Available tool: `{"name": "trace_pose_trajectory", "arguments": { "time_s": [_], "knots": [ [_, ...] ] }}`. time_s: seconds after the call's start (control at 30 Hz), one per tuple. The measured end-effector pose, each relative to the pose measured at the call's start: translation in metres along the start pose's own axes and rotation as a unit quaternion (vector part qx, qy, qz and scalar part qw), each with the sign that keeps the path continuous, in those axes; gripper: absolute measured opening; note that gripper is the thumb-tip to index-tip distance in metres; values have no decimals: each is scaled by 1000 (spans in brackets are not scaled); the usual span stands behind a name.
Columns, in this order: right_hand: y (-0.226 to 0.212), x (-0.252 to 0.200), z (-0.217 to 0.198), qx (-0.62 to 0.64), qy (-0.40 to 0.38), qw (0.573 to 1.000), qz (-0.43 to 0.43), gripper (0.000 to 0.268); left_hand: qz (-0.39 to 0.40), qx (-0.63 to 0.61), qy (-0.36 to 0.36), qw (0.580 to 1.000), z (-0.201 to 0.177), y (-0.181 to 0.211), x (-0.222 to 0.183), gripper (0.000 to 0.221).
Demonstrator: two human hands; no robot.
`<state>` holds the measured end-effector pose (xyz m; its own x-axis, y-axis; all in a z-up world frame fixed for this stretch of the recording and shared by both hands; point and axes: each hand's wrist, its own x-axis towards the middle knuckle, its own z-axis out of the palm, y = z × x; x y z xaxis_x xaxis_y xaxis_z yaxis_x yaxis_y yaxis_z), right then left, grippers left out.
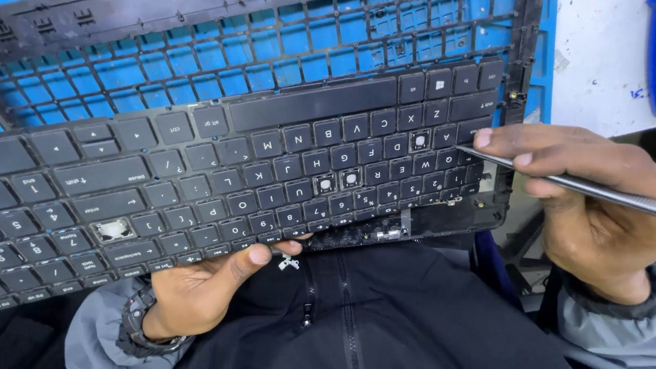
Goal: Repairing or disassembling a laptop keyboard using a metal probe tool to remove keys and access the internal frame.
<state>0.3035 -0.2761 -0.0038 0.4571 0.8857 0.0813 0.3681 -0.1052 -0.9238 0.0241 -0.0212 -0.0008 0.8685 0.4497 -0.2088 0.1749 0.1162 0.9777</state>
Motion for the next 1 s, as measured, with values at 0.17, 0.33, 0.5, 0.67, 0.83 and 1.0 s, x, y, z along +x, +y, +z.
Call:
{"name": "trace_pose_trajectory", "arguments": {
  "time_s": [0.17,0.33,0.5,0.67,0.83,1.0],
  "knots": [
    [8,-11,0,0,9,1000,3,18,-19,-40,7,999,-1,-4,-1,13],
    [13,-17,-2,4,6,1000,-2,18,-11,-60,14,998,2,-2,0,27],
    [10,-14,-3,-6,-2,1000,5,21,-17,-86,8,996,0,-7,-4,27],
    [8,-12,-4,-2,-10,1000,13,19,19,-6,25,1000,4,-3,0,55],
    [9,-14,-4,-5,-6,1000,14,20,13,-50,14,999,1,-8,-4,46],
    [6,-9,-1,-13,5,1000,13,18,16,-42,10,999,2,-3,0,47]
  ]
}}
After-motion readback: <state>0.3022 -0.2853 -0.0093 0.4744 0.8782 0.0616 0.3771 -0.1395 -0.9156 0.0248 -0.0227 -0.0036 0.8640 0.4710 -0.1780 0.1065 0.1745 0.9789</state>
